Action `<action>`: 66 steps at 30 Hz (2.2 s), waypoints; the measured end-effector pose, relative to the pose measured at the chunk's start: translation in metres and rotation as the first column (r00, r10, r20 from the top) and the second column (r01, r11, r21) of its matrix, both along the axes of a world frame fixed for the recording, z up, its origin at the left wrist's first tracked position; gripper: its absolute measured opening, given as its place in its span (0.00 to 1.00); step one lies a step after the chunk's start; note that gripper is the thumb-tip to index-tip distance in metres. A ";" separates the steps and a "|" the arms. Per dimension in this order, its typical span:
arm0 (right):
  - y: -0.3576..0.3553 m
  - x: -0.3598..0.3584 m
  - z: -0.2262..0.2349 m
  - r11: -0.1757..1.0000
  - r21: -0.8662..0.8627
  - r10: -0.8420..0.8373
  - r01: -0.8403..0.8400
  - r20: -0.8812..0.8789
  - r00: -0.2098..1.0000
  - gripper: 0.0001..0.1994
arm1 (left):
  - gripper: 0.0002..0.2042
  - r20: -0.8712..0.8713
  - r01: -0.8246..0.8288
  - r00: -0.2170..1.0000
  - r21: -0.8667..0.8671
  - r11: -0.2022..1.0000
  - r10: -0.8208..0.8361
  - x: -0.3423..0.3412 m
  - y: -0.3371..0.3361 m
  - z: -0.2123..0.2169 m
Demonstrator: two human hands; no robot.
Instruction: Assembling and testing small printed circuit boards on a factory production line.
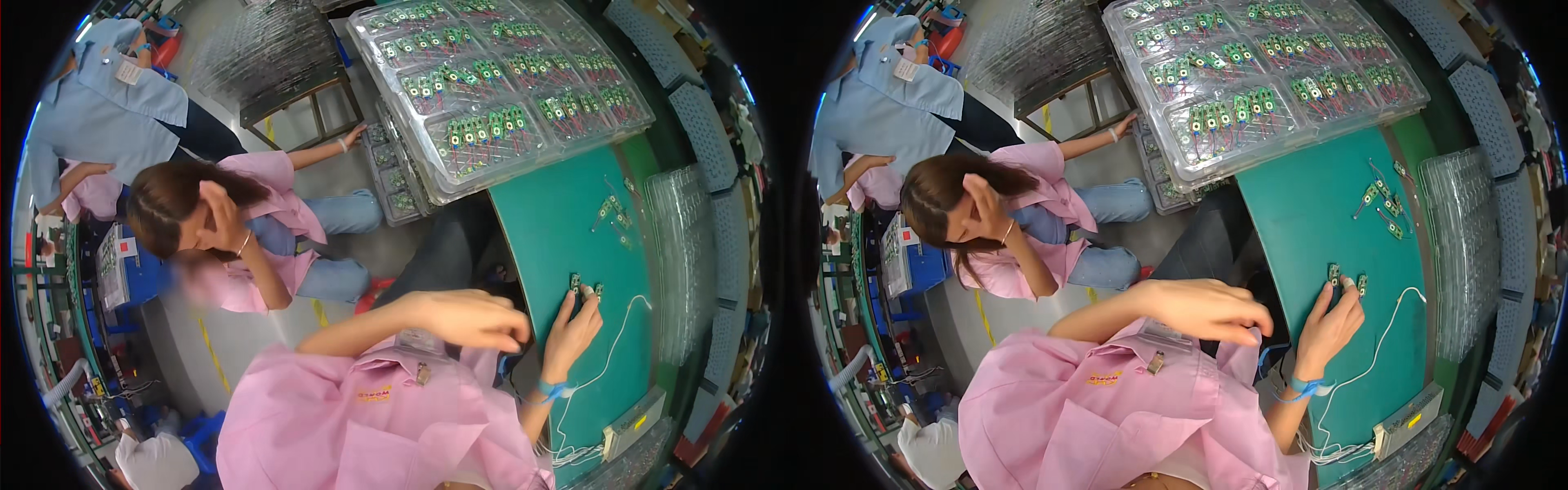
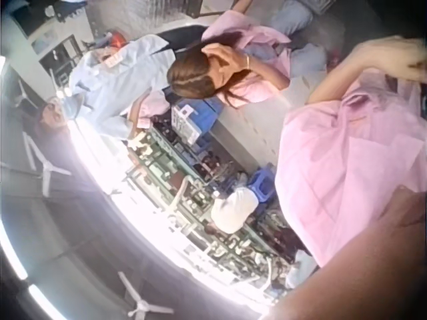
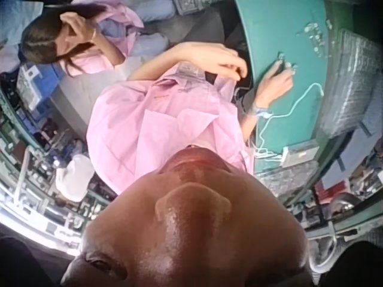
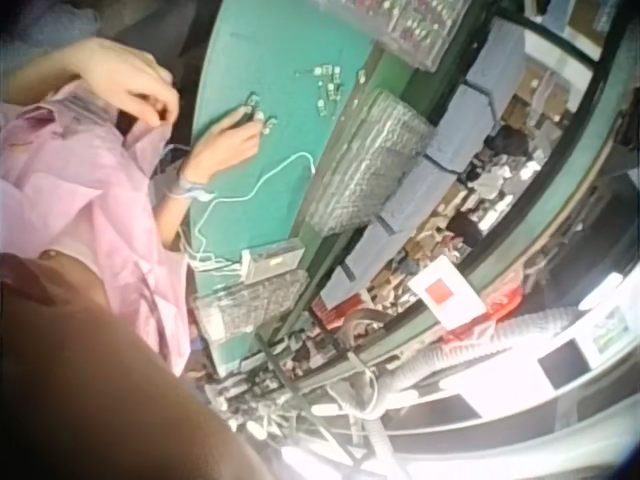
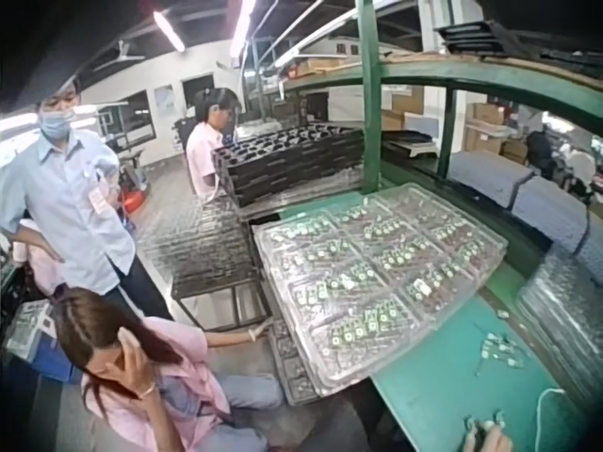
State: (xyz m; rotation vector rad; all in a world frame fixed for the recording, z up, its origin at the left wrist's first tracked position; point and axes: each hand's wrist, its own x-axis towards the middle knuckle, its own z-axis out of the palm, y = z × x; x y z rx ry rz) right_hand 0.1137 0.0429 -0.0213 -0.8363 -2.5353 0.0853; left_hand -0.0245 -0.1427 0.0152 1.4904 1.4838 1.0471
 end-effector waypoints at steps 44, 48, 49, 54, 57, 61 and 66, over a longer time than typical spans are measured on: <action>0.133 0.000 0.016 0.975 -0.139 -0.204 0.174 -0.240 0.949 0.11 | 0.08 0.636 -0.434 0.633 -0.179 0.883 0.441 -0.013 0.171 -0.006; 0.141 -0.007 -0.005 0.979 -0.084 -0.198 0.187 -0.155 0.968 0.10 | 0.08 0.663 -0.422 0.602 -0.211 0.882 0.446 -0.022 0.173 -0.014; 0.141 -0.008 -0.008 0.979 -0.063 -0.199 0.193 -0.126 0.972 0.10 | 0.08 0.672 -0.414 0.592 -0.219 0.883 0.445 -0.023 0.174 -0.017; 0.145 -0.011 -0.003 0.970 -0.201 -0.165 0.136 -0.137 0.977 0.10 | 0.09 0.630 -0.448 0.627 -0.191 0.874 0.459 -0.025 0.184 -0.025; 0.140 -0.018 0.007 0.917 -0.395 -0.164 0.058 -0.240 0.957 0.08 | 0.08 0.635 -0.401 0.636 -0.214 0.891 0.439 -0.024 0.195 -0.028; 0.137 -0.027 0.013 0.374 -0.849 -0.211 -0.373 -0.470 0.857 0.07 | 0.07 0.642 -0.350 0.641 -0.244 0.904 0.421 -0.024 0.208 -0.028; 0.130 -0.036 0.014 0.226 -0.878 -0.163 -0.422 -0.461 0.872 0.07 | 0.07 0.656 -0.322 0.630 -0.267 0.908 0.416 -0.026 0.217 -0.031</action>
